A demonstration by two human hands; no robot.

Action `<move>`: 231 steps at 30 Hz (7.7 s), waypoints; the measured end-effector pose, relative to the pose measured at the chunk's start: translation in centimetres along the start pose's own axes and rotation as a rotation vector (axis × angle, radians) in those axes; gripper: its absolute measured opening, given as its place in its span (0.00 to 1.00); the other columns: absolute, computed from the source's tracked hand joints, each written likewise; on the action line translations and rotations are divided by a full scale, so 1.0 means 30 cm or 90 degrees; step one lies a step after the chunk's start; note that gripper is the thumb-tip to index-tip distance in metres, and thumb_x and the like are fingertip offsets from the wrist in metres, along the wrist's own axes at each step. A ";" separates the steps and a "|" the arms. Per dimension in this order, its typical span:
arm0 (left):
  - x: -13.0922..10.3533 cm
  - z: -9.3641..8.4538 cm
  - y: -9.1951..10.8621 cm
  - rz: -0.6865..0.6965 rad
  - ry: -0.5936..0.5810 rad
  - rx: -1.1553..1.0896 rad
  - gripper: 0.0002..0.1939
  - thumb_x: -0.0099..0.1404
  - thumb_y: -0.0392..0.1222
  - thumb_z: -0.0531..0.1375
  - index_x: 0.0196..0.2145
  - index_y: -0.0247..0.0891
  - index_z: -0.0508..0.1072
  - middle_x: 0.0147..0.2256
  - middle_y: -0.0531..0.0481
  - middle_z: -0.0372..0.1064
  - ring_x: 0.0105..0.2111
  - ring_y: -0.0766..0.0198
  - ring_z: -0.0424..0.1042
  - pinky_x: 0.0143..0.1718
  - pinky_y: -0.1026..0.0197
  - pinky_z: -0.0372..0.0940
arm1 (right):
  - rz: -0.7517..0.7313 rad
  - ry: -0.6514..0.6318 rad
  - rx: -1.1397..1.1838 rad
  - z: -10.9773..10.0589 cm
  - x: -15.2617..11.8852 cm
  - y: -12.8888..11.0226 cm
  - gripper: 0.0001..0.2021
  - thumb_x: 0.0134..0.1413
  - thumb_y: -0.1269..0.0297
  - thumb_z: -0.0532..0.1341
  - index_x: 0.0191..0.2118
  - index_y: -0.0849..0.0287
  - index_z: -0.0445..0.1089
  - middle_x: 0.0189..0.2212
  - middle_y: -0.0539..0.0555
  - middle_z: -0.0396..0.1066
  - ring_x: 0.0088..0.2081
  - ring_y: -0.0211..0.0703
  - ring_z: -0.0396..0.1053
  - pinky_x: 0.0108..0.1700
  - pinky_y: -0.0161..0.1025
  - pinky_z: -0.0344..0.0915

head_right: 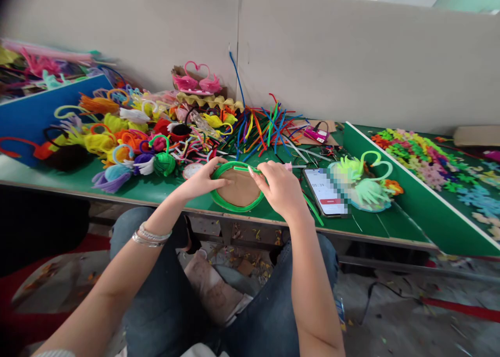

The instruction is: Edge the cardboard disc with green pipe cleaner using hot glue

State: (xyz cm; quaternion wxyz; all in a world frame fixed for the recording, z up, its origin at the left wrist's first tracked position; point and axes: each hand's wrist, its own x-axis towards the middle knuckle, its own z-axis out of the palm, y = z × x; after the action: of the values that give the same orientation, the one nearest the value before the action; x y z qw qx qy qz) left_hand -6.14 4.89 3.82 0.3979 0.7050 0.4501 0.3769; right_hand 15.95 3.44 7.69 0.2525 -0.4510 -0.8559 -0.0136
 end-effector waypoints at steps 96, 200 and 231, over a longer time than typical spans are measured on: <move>-0.023 0.015 0.042 0.104 0.010 0.236 0.15 0.65 0.49 0.52 0.46 0.41 0.64 0.41 0.48 0.71 0.39 0.61 0.72 0.39 0.61 0.64 | -0.063 -0.022 -0.111 0.033 -0.003 0.003 0.15 0.64 0.60 0.47 0.33 0.59 0.66 0.34 0.56 0.74 0.37 0.43 0.70 0.34 0.37 0.58; -0.006 0.019 0.015 0.114 0.173 0.176 0.11 0.64 0.47 0.53 0.40 0.38 0.63 0.38 0.47 0.69 0.34 0.64 0.69 0.32 0.63 0.63 | 0.215 0.062 0.090 -0.003 -0.013 -0.005 0.22 0.55 0.44 0.53 0.41 0.54 0.75 0.37 0.53 0.69 0.29 0.36 0.66 0.29 0.36 0.58; -0.011 -0.025 0.011 0.183 0.126 0.612 0.18 0.61 0.54 0.54 0.33 0.37 0.75 0.29 0.45 0.75 0.31 0.59 0.73 0.27 0.62 0.59 | 0.221 -0.038 0.063 -0.004 -0.016 -0.009 0.18 0.56 0.49 0.55 0.43 0.53 0.74 0.44 0.54 0.71 0.42 0.45 0.71 0.35 0.40 0.64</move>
State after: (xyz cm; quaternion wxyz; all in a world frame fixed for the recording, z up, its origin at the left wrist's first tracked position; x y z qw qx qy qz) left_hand -6.80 4.66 4.35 -0.0718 0.8241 0.5068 0.2427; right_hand 16.02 2.87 7.63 0.2474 -0.5793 -0.7719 0.0861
